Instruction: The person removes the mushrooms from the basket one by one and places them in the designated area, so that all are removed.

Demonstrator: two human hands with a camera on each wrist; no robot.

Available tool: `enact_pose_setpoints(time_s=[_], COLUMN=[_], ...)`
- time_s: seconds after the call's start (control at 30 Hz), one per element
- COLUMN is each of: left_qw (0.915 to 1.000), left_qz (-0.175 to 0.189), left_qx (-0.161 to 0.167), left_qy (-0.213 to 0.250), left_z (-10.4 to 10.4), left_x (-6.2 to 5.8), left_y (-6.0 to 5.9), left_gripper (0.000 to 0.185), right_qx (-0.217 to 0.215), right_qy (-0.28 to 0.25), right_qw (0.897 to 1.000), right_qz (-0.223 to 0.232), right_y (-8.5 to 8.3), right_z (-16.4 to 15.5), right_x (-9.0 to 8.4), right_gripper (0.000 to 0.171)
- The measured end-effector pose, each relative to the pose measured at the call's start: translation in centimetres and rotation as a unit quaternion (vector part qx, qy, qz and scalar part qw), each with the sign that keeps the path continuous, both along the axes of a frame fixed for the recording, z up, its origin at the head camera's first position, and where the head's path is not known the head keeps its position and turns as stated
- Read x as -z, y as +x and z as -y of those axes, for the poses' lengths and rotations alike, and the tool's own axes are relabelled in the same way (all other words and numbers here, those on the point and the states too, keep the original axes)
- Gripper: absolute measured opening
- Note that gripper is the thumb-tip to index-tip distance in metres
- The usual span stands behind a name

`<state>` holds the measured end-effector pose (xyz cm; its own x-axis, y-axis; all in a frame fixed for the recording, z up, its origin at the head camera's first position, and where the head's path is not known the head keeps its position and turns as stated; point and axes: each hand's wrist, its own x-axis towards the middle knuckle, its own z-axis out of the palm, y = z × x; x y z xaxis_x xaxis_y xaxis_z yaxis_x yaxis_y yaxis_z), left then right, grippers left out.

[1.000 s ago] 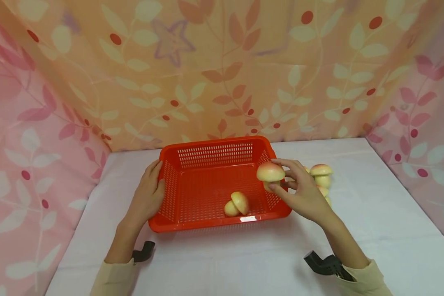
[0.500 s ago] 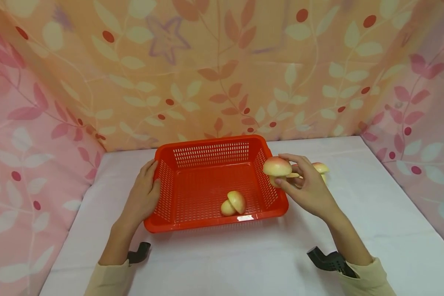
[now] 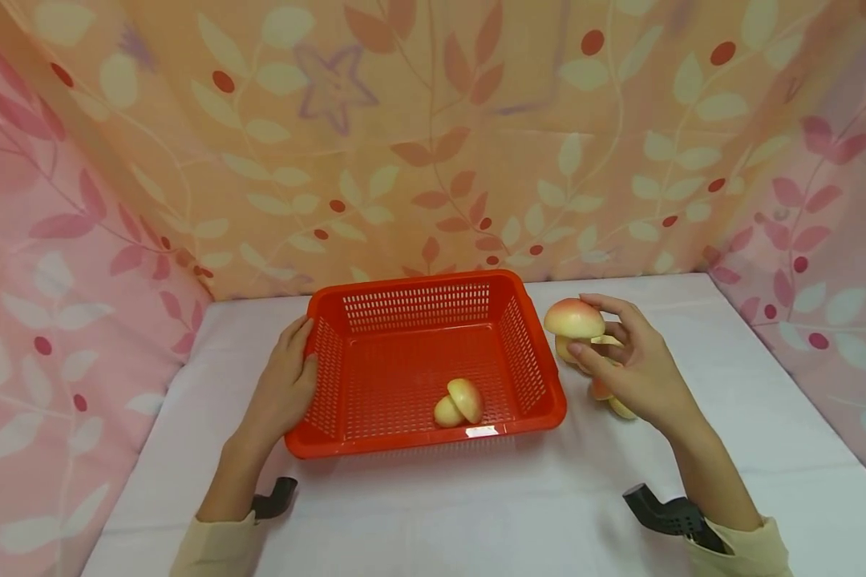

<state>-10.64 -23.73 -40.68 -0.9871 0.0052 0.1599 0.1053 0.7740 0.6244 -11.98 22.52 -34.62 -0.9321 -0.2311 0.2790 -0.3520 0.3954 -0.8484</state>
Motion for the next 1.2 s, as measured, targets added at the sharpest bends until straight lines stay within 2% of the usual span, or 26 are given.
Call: enact_pose_setpoints(time_s=[0.33,0.7,1.2], left_qw=[0.9999,0.9999,1.0000], left_qz=[0.006,-0.008,-0.004], left_qx=[-0.006,0.002,0.000], left_qy=[0.008,0.009,0.007], left_z=[0.1,0.0,0.0], left_x=[0.0,0.3,-0.2], left_y=[0.2,-0.2,-0.1], left_gripper=[0.062,0.061,0.061], right_qx=[0.000,0.054,0.087], right_qy=[-0.005,0.020,0.045], right_qw=[1.000,0.998,0.995], right_qz=[-0.008,0.013,0.004], right_y=[-0.8,-1.4,-2.6], right_z=[-0.5,-2.4,-3.6], right_x=[0.4,0.9,2.3], right_gripper=[0.065,0.067,0.064])
